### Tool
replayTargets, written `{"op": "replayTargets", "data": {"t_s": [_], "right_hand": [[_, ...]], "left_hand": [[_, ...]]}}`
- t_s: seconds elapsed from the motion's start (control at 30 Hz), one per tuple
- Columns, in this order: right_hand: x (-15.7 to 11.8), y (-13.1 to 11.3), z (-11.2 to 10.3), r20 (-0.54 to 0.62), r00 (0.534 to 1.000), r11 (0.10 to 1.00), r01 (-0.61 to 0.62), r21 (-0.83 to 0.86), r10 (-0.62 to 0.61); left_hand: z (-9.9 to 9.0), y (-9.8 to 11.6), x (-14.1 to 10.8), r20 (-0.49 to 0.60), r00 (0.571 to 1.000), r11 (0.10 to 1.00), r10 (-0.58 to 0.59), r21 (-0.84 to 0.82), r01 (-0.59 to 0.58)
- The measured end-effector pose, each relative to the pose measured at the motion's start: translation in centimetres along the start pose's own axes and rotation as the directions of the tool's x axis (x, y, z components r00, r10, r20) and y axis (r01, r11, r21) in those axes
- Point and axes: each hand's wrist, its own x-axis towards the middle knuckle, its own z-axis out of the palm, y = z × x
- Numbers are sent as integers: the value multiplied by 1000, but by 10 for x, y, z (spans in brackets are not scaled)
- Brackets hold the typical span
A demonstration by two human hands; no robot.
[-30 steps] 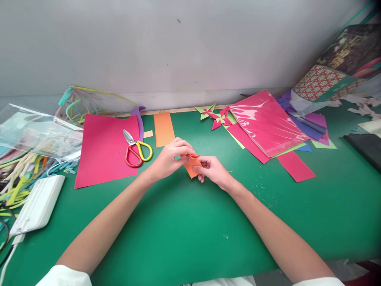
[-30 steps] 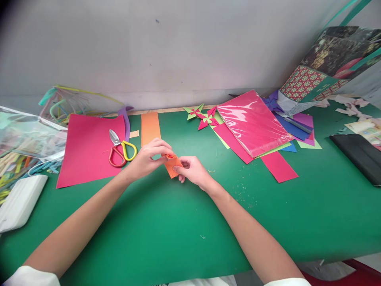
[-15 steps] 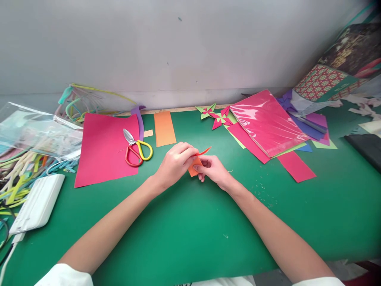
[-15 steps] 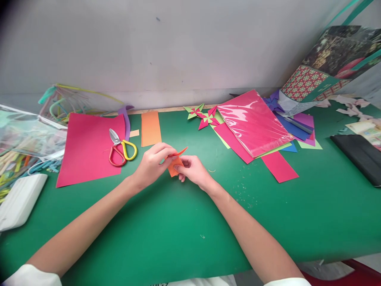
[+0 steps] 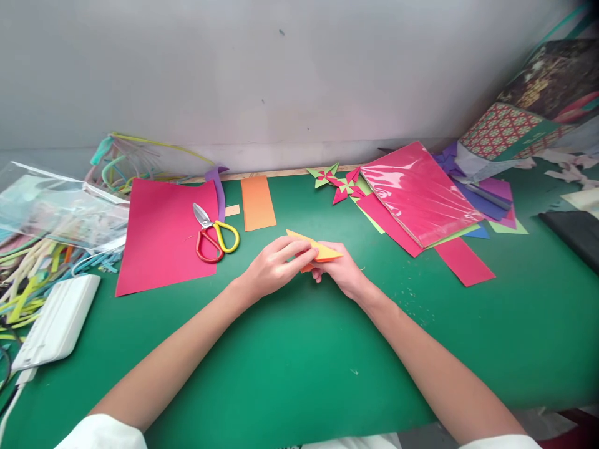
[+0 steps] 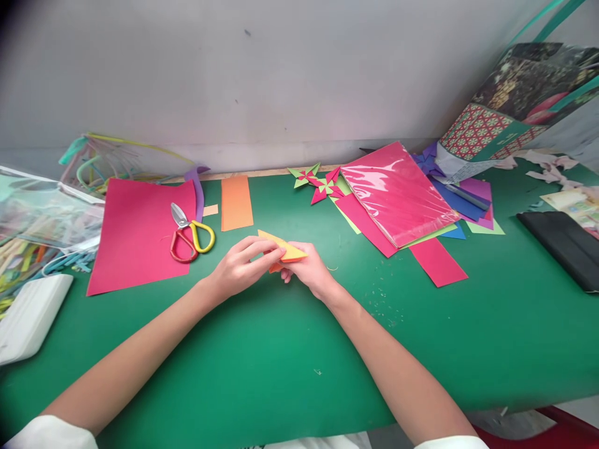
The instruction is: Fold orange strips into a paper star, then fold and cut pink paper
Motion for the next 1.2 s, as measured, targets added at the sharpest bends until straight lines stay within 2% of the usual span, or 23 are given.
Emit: {"op": "replayTargets", "data": {"t_s": [0.13,0.27,0.37,0.5,0.67,0.87,0.97,1.07,1.2], "right_hand": [[0,1,-1,-25,999,999,32,40,-31],[0,0,1,-42,998,998,46,39,-44],[0,-2,3,-45,997,998,59,12,-59],[0,-3,4,-42,997,998,63,-5,-64],[0,0,3,-36,997,998,70,-7,-70],[0,2,3,-40,997,998,60,-21,-61],[0,2,3,-42,997,998,60,-13,-60],[0,3,3,-38,997,998,66,-5,-67],[1,3,3,-36,996,997,77,3,-77]], "left_hand": [[2,-5,-8,-25,1000,999,8,-44,-9],[2,-5,-14,55,998,997,-3,71,-1],[3,-5,-19,55,996,991,-68,118,62],[5,-4,-23,9,991,990,-132,44,132],[5,-1,-19,-29,995,992,-95,79,97],[5,1,-15,-25,990,990,-136,15,137],[5,1,-15,-53,996,995,-72,62,75],[4,3,-13,-88,995,981,47,194,-29],[2,6,-7,-145,960,915,239,364,-173]]}}
